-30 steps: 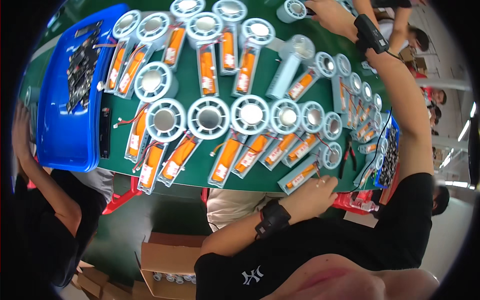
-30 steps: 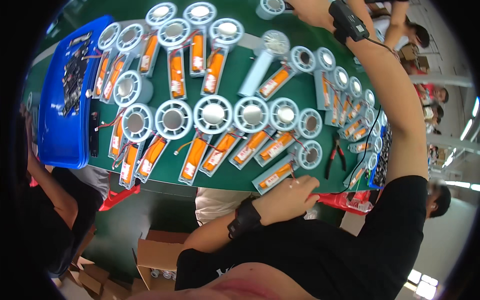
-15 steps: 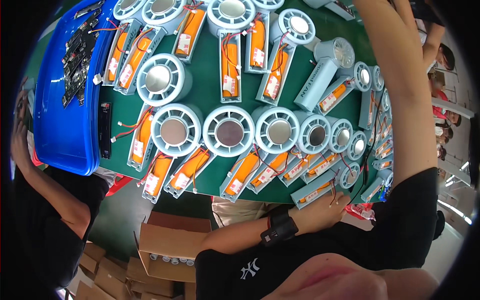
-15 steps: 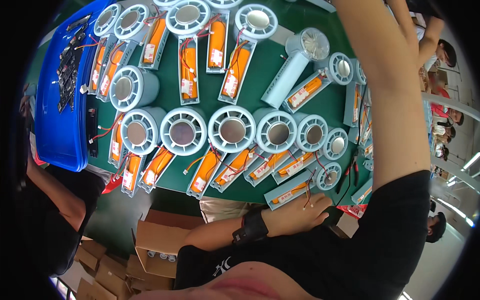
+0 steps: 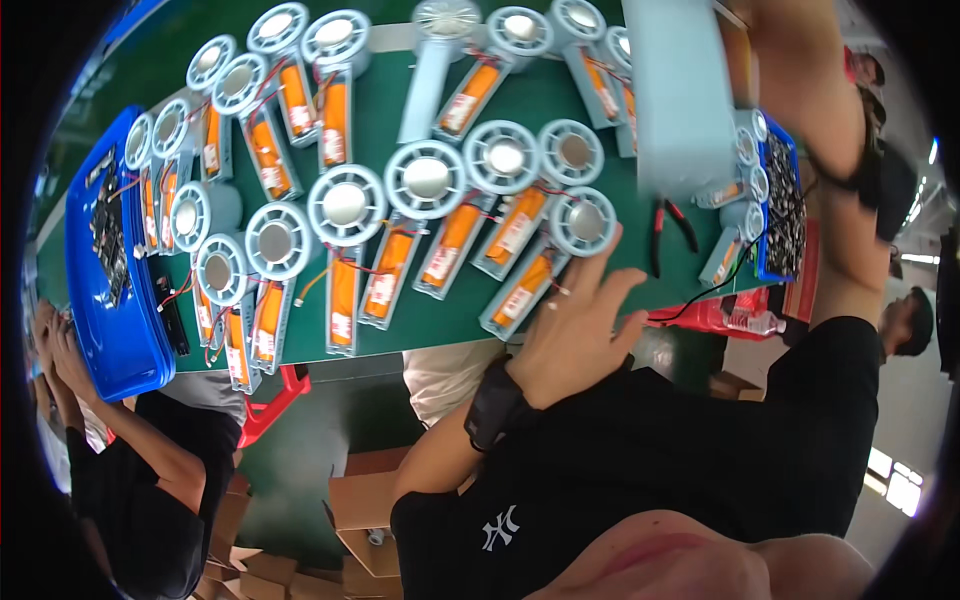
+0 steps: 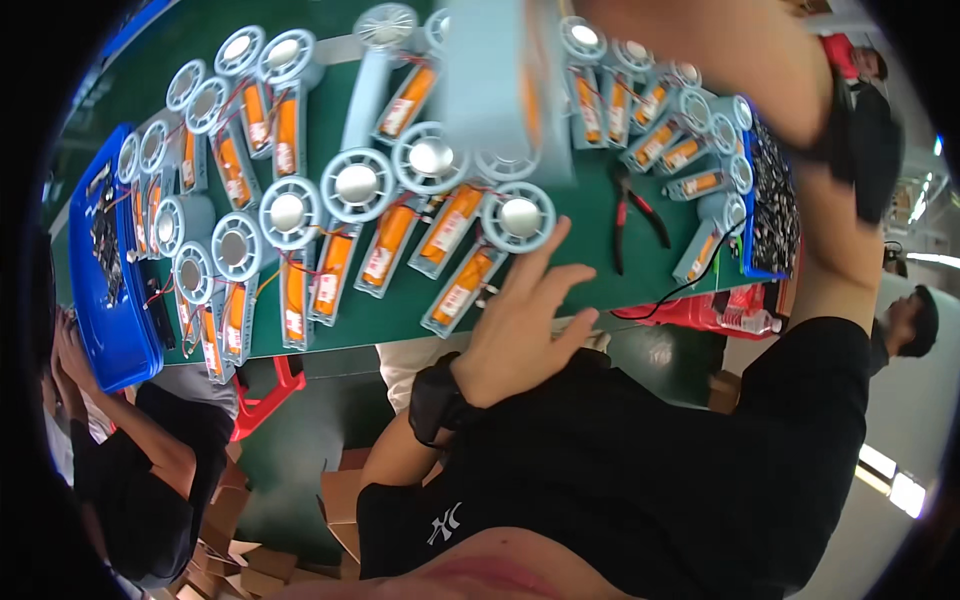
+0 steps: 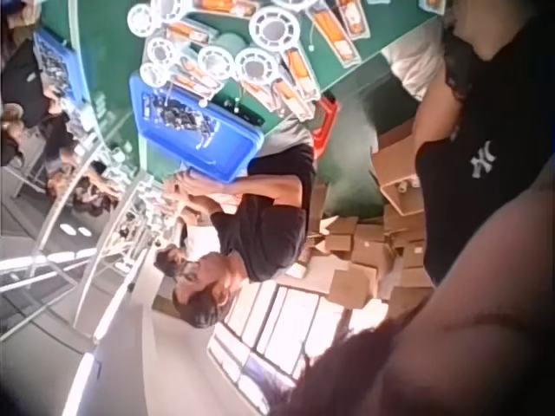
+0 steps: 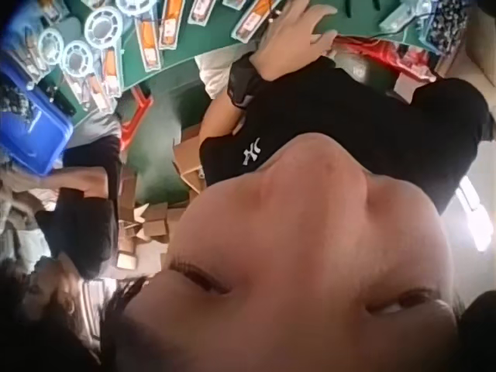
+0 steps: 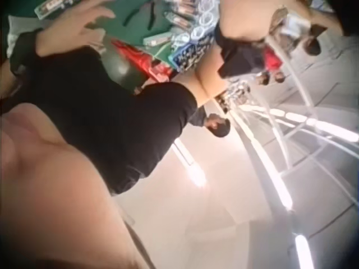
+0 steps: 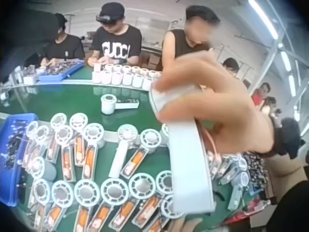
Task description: Assembling small electronic components into plastic circular housings at an industrial workbench.
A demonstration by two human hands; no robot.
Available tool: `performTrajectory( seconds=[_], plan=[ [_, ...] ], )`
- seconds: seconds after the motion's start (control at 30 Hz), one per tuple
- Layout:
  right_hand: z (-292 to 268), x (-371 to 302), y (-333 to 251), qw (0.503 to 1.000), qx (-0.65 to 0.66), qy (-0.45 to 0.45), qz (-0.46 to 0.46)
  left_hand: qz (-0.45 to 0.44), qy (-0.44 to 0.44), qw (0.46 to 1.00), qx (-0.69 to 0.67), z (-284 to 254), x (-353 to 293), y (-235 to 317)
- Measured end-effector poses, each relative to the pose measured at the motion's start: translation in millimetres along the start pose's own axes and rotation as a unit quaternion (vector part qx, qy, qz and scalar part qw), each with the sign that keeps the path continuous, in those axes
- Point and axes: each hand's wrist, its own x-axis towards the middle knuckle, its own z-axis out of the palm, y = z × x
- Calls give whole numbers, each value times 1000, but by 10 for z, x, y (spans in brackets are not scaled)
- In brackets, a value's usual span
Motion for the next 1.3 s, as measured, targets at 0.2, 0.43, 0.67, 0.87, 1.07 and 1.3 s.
performTrajectory(
  seconds=[0.2, 0.43, 0.67, 0.87, 1.07, 1.3],
  plan=[
    [-195, -1265, -1336, 952, 226, -136, 158, 49, 165, 980, -98, 325, -270, -131],
    [150, -1724, -1783, 939, 206, -96, 257, 70, 171, 982, 48, 671, -467, -22],
    [-417, -2697, -1465, 855, 66, 37, 513, 66, 161, 962, 209, 731, -336, -54],
    [-559, -4074, -1346, 757, -39, -163, 632, 56, 158, 969, 179, 782, -127, 18],
    [-482, -4197, -1330, 741, -41, -221, 633, 64, 151, 972, 169, 598, -158, 49],
    [-454, -4337, -1258, 729, -6, -222, 647, 50, 196, 965, 165, 438, -296, 69]
  ],
)
